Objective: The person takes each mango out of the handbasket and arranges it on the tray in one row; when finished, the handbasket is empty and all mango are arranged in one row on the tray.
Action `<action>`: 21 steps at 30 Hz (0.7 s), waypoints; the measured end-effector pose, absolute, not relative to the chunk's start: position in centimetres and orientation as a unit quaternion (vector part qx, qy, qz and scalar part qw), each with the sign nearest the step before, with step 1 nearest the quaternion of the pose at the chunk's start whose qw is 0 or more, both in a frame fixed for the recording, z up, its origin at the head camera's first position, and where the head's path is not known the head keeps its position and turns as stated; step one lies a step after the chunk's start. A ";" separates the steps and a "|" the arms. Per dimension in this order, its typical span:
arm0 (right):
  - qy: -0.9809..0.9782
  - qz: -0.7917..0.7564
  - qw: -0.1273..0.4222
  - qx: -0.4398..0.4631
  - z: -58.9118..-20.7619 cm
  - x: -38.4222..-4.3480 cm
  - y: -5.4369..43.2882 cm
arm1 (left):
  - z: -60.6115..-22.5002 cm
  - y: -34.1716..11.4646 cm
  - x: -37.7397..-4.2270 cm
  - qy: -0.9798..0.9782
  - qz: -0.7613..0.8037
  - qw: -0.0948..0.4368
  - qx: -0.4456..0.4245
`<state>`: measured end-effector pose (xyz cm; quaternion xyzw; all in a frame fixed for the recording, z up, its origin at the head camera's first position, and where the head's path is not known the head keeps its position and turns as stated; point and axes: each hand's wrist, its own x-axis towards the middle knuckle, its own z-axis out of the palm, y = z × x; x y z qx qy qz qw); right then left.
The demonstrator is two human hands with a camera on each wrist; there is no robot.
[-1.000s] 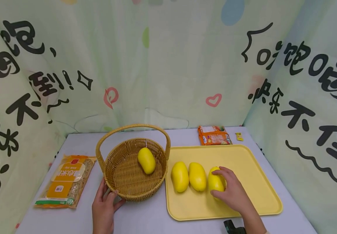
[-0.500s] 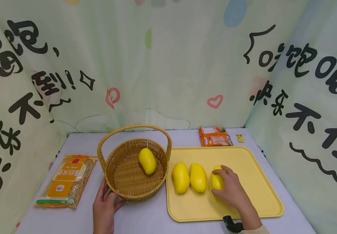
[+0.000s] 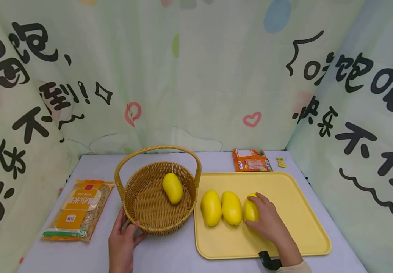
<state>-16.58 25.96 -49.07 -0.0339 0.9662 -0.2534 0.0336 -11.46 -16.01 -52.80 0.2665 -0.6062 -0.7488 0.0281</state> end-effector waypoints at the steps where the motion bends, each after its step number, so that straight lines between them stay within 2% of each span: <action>1: 0.966 -0.254 0.035 -0.034 -49.1 -16.6 26.0 | -52.8 -16.0 -11.5 -0.607 -0.748 0.027 0.266; 21: 0.962 -0.264 0.051 -0.041 -49.0 -16.2 25.9 | -52.7 -16.0 -11.5 -0.610 -0.745 0.023 0.267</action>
